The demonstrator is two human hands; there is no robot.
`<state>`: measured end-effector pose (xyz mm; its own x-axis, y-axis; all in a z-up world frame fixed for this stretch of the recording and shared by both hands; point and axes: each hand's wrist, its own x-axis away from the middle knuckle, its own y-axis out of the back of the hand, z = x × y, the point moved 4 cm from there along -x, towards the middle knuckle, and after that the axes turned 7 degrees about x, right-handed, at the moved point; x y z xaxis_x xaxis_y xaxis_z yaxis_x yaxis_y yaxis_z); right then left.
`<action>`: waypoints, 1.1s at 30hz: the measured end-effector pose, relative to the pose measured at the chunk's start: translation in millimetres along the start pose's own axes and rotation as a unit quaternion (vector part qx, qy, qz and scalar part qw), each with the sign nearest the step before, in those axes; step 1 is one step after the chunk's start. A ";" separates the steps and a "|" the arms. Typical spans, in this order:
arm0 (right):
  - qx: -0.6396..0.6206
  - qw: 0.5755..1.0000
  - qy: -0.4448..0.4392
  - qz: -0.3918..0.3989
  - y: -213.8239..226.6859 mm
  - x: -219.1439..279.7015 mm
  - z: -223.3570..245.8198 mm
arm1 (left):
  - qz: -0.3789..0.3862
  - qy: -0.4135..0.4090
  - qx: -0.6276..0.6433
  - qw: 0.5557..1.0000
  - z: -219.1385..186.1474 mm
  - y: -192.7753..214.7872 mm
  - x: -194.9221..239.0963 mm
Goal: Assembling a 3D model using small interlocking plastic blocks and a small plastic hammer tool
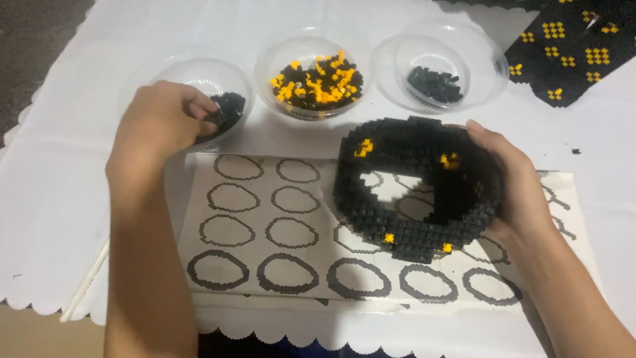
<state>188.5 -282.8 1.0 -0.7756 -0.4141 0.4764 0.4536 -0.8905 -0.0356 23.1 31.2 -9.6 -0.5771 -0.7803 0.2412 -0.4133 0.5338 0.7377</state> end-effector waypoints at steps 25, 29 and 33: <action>-0.020 1.000 0.008 -0.001 -2.0 3.1 3.2 | -0.154 -0.131 0.135 0.970 -4.1 6.6 7.1; -0.010 1.000 -0.001 -0.004 -2.9 4.5 3.5 | -0.094 -0.038 0.140 0.985 -11.1 1.9 14.1; -0.019 1.000 0.003 0.003 -0.2 1.6 0.9 | -0.078 -0.026 0.124 0.989 -9.3 1.1 14.6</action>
<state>187.5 -283.1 2.6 -0.7756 -0.4203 0.4709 0.4411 -0.8946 -0.0721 20.8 17.4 0.6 -0.5254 -0.8452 0.0980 -0.6566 0.4760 0.5851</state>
